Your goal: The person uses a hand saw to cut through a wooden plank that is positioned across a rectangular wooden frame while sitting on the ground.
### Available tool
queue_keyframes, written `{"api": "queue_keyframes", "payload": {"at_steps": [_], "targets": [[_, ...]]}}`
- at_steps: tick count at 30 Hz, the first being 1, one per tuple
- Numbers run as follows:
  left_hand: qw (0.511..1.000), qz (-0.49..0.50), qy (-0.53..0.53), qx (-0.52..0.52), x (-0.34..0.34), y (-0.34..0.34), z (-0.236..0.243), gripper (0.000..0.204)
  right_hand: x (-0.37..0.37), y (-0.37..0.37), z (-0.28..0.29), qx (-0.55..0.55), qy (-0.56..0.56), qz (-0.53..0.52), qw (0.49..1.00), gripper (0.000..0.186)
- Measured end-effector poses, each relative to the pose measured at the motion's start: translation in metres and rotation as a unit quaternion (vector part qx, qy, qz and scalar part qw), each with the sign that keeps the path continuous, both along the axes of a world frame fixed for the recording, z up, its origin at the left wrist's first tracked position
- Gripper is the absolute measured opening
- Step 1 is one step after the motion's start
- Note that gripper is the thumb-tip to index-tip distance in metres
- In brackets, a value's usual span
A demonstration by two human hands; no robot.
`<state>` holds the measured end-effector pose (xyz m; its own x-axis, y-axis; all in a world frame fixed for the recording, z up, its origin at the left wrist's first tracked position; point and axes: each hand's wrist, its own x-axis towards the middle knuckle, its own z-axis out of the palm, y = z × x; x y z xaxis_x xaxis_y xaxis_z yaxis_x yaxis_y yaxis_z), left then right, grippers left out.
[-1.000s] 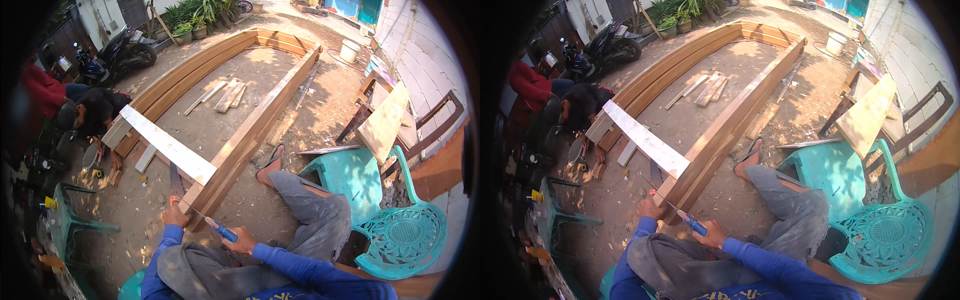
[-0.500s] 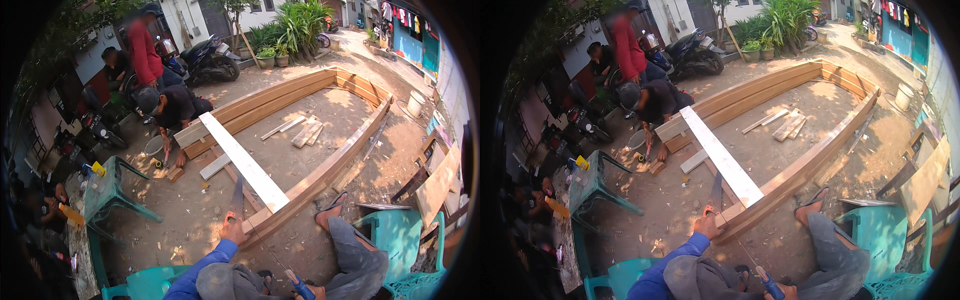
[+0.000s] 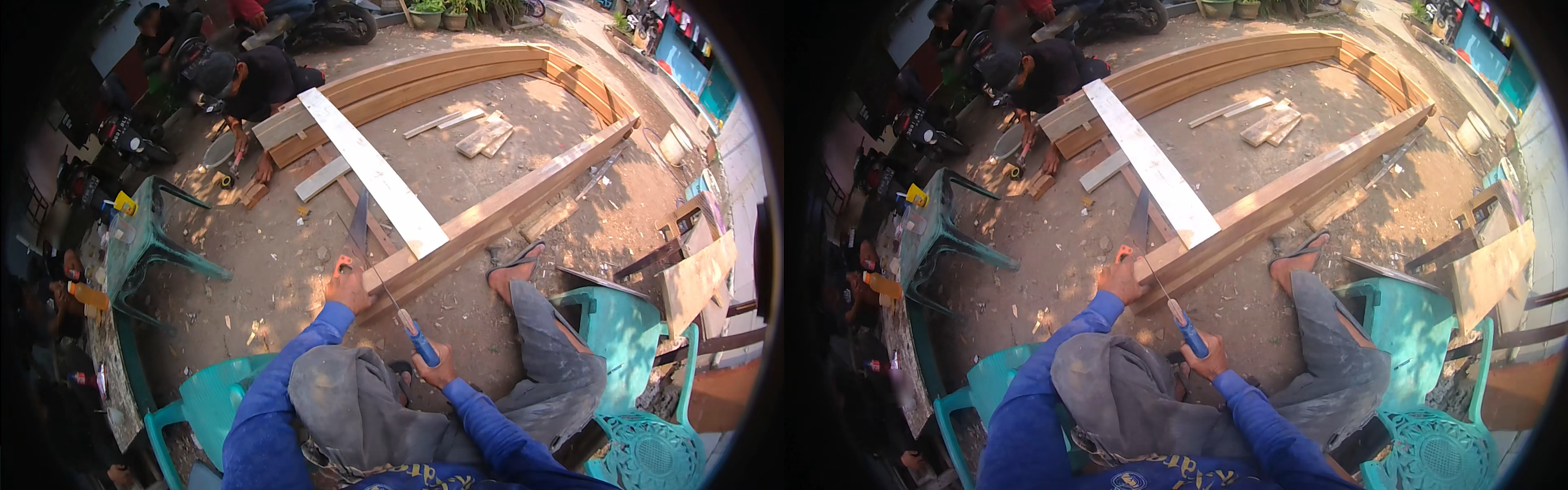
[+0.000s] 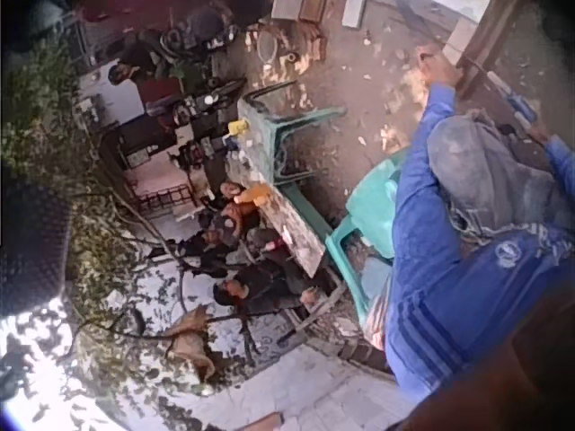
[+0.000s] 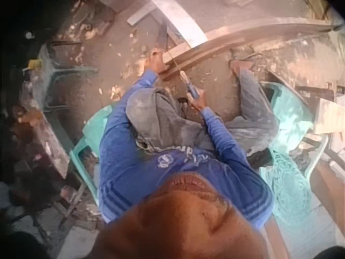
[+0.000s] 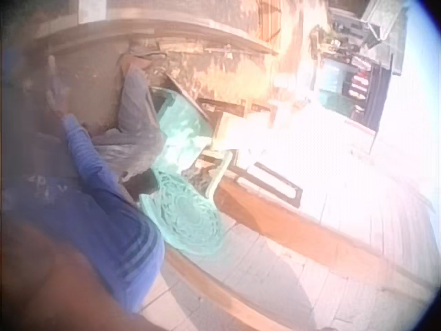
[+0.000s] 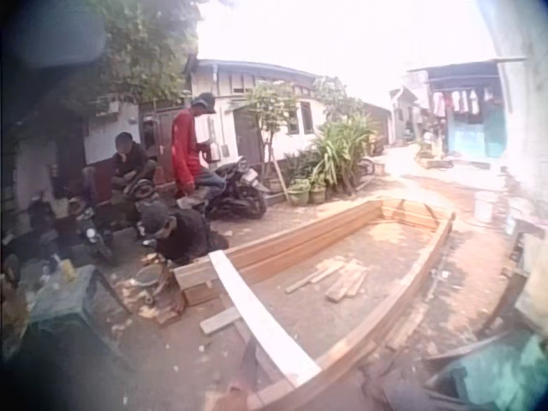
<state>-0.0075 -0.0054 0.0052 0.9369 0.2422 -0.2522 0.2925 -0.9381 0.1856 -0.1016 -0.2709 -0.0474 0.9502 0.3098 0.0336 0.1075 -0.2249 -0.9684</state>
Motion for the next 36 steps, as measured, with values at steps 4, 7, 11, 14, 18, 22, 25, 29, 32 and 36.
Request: {"api": "queue_keyframes", "payload": {"at_steps": [4, 7, 11, 14, 18, 22, 25, 29, 32, 36], "targets": [[1.0, 0.006, 0.014, 0.008, -0.003, 0.015, -0.014, 0.073, -0.019, -0.013, 0.101, -0.087, 0.119, 0.014, 0.989, 0.017], [1.0, 0.008, 0.012, 0.007, -0.008, 0.016, -0.012, 0.072, -0.072, -0.071, 0.142, -0.103, 0.124, -0.002, 0.987, 0.011], [1.0, 0.015, 0.025, -0.003, -0.016, 0.005, -0.014, 0.073, -0.085, -0.073, 0.161, -0.12, 0.103, -0.015, 0.987, 0.009], [1.0, 0.001, 0.023, -0.003, -0.015, 0.003, -0.019, 0.074, -0.021, -0.012, 0.084, -0.09, 0.075, -0.019, 0.993, 0.014], [1.0, 0.002, 0.022, 0.0, -0.009, -0.001, -0.011, 0.071, 0.015, 0.027, 0.047, -0.039, 0.009, -0.028, 0.999, 0.019], [1.0, -0.003, 0.025, -0.008, -0.008, 0.01, -0.009, 0.07, 0.012, 0.022, 0.078, -0.083, 0.072, 0.004, 0.994, 0.017], [0.999, 0.012, 0.029, -0.014, -0.008, 0.012, -0.01, 0.071, -0.019, -0.01, 0.064, -0.089, 0.101, 0.003, 0.991, 0.012], [0.999, 0.009, 0.035, -0.02, -0.011, 0.003, -0.006, 0.07, -0.082, -0.082, 0.092, -0.111, 0.104, 0.01, 0.988, 0.009], [0.999, 0.023, 0.03, -0.017, -0.013, 0.003, -0.007, 0.07, -0.092, -0.092, 0.169, -0.178, 0.088, 0.004, 0.98, 0.007], [0.999, 0.033, 0.039, 0.01, -0.019, 0.009, -0.003, 0.073, -0.053, -0.041, 0.146, -0.13, 0.111, 0.019, 0.985, 0.007]]}}
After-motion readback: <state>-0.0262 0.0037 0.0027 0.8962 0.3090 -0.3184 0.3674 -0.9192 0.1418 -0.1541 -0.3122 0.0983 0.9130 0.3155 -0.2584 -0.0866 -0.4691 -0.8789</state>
